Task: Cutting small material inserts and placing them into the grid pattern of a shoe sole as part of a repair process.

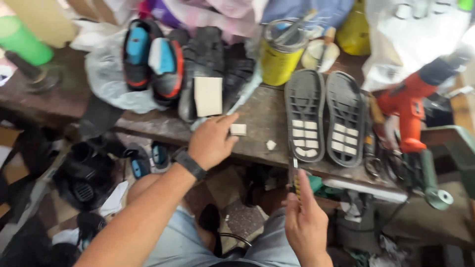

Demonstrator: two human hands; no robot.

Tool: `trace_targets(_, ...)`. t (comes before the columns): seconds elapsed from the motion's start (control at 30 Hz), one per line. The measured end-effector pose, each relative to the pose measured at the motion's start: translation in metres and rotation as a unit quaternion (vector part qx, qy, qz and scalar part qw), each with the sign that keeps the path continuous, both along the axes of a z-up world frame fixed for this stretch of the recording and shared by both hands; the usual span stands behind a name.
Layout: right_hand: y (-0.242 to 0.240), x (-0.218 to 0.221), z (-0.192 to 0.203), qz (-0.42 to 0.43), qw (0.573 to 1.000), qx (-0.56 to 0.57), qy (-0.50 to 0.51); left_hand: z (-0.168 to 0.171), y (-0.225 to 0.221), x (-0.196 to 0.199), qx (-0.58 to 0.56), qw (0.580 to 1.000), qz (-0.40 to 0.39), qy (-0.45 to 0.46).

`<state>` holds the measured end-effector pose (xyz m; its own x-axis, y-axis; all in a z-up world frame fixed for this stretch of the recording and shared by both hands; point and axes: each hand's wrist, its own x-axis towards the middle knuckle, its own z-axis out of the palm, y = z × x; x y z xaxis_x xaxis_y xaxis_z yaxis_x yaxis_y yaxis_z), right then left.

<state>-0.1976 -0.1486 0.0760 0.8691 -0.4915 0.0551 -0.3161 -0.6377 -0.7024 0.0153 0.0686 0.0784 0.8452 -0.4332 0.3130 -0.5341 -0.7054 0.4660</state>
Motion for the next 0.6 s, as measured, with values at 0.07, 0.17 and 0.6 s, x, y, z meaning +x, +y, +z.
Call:
trace_targets(0.07,0.017,0.020,0.003,0.058,0.998,-0.028,0.023,-0.009,-0.001,0.000,0.002,1.000,0.014,0.025)
trace_targets(0.17,0.038,0.049,0.005,0.151,0.982,-0.111,0.016,-0.019,-0.012,0.001,-0.038,0.999,0.026,0.016)
trace_targets(0.6,0.066,0.083,0.020,0.157,0.965,-0.181,0.109,-0.032,-0.026,0.001,-0.042,0.999,0.015,-0.030)
